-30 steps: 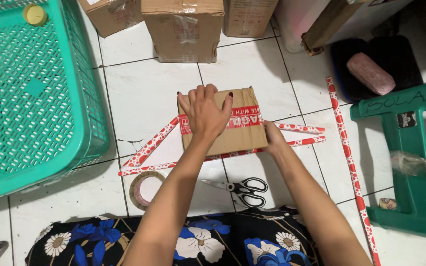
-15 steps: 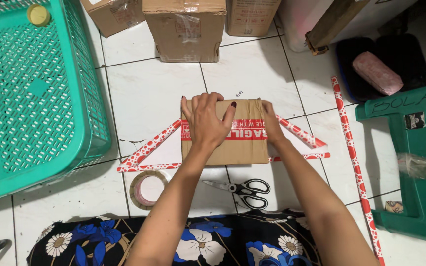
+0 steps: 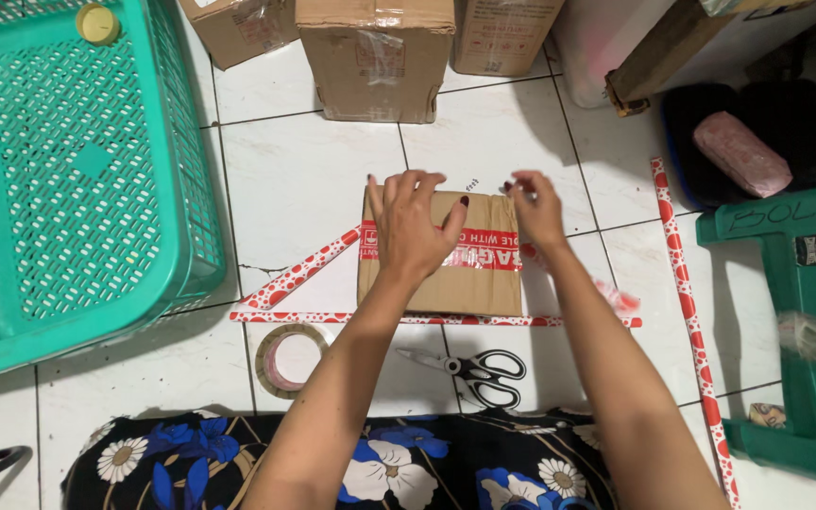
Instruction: The person folds two garments, places each into a clear plastic bag, and puts the bags into a cardboard box. They then close and tape the box, and begin wrapping it with red-and-white patterned paper.
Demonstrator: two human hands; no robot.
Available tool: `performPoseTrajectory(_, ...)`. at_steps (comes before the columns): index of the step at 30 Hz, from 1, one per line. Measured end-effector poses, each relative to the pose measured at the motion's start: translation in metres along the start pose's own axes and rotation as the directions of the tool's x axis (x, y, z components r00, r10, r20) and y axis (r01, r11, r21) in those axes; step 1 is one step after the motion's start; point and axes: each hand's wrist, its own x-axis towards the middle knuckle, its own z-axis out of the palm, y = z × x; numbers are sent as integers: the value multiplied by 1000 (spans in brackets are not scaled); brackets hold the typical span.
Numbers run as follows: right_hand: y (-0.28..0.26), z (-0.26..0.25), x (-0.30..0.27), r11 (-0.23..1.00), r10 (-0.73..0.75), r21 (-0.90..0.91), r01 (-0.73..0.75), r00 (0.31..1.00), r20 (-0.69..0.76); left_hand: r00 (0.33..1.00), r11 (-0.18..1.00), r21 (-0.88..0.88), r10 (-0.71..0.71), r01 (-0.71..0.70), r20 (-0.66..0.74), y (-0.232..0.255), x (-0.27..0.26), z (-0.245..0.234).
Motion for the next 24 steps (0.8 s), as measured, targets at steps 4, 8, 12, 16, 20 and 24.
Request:
performPoseTrajectory(4, -54, -32, -27, 963, -261, -77, 258, 965, -36, 940, 916, -244, 338, -318, 42, 3, -42, -10)
performPoseTrajectory(8, -71, -62, -86, 960, -56, -278, 33, 996, -75, 744, 764, -336, 632, -551, 218, -6, -118, -29)
performPoseTrajectory(12, -45, -74, -133, 845, 141, -534, 17, 957, 253, 756, 867, -306, 494, -393, 429, -46, -168, -39)
performPoseTrajectory(16, -7, -55, -182, 697, -193, -528, 484, 837, 512, 856, 972, 43, 181, -230, 484, -67, -201, -29)
performPoseTrajectory(20, 5, -35, -203, 613, -200, -602, 511, 838, 508, 897, 949, 272, 26, -162, 442, -72, -217, -22)
performPoseTrajectory(24, 6, -29, -205, 468, -237, -713, 523, 851, 469, 830, 916, 386, -129, -110, 543, -76, -218, -17)
